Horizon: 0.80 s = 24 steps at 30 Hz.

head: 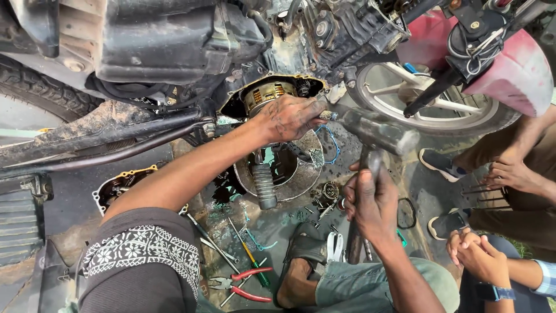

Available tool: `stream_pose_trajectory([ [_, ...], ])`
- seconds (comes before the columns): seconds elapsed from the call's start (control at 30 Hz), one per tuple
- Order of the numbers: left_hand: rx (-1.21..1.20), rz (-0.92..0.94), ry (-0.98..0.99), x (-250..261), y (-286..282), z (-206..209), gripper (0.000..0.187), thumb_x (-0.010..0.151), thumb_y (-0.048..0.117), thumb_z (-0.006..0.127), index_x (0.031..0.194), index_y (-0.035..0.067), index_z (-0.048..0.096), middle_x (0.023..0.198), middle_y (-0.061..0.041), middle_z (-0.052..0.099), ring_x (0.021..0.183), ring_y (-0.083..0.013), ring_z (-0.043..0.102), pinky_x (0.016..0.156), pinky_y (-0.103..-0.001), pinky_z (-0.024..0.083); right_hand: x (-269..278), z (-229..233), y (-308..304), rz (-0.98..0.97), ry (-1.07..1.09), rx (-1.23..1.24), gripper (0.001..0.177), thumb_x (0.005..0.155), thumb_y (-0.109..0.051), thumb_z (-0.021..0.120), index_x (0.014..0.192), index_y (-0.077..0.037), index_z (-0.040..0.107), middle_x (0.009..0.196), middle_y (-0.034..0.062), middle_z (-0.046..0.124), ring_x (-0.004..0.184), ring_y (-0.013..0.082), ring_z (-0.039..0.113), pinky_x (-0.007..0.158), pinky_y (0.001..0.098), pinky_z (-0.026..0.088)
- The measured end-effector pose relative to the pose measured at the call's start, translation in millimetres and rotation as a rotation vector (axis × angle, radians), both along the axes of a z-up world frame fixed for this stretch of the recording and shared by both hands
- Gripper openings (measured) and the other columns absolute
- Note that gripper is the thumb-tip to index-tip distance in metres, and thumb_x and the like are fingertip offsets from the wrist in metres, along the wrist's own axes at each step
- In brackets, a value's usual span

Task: The person sits on the ground beside a motorcycle with the engine side cover removed and works on the clutch assembly. They use pliers to grip and turn parts of the clutch, hold a hammer, and repeatedly reach into the engine casing to reposition and work on components, with small parts laid out on the ground nearby.

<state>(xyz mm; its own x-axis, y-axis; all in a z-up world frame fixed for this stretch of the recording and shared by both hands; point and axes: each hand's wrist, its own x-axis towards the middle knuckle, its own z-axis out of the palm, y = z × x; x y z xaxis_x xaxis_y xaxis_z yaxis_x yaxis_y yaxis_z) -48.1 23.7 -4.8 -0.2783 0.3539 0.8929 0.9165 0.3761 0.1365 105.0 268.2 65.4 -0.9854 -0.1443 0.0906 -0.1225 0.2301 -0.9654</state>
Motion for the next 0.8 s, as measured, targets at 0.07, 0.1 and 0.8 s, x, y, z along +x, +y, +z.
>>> stream_pose_trajectory([
  [0.07,-0.014,0.012,-0.050,-2,0,-3,0.035,0.098,0.021,0.077,0.122,0.005,0.058,0.100,-0.012,0.067,0.083,-0.0347,0.070,0.063,-0.045,0.056,-4,1,-5,0.048,-0.008,0.059,0.046,0.105,-0.045,0.052,0.118,-0.001,0.051,0.066,0.0040,0.048,0.048,0.0098,0.046,0.040,0.0263,0.040],
  [0.1,-0.012,0.018,-0.047,-2,2,-5,0.035,0.098,0.021,0.077,0.122,0.005,0.058,0.100,-0.012,0.067,0.083,-0.0347,0.070,0.063,-0.045,0.056,-2,6,-3,0.054,-0.004,0.062,0.046,0.105,-0.045,0.052,0.118,-0.001,0.051,0.066,0.0040,0.048,0.048,0.0098,0.046,0.040,0.0263,0.040],
  [0.8,-0.059,0.056,-0.003,-18,11,-15,0.036,0.097,0.025,0.072,0.123,0.006,0.057,0.111,-0.013,0.070,0.089,-0.0327,0.071,0.066,-0.042,0.060,-7,35,-4,-0.091,-0.067,0.088,0.037,0.104,-0.040,0.052,0.104,-0.003,0.055,0.066,0.0048,0.051,0.046,0.0130,0.047,0.039,0.0295,0.040],
])
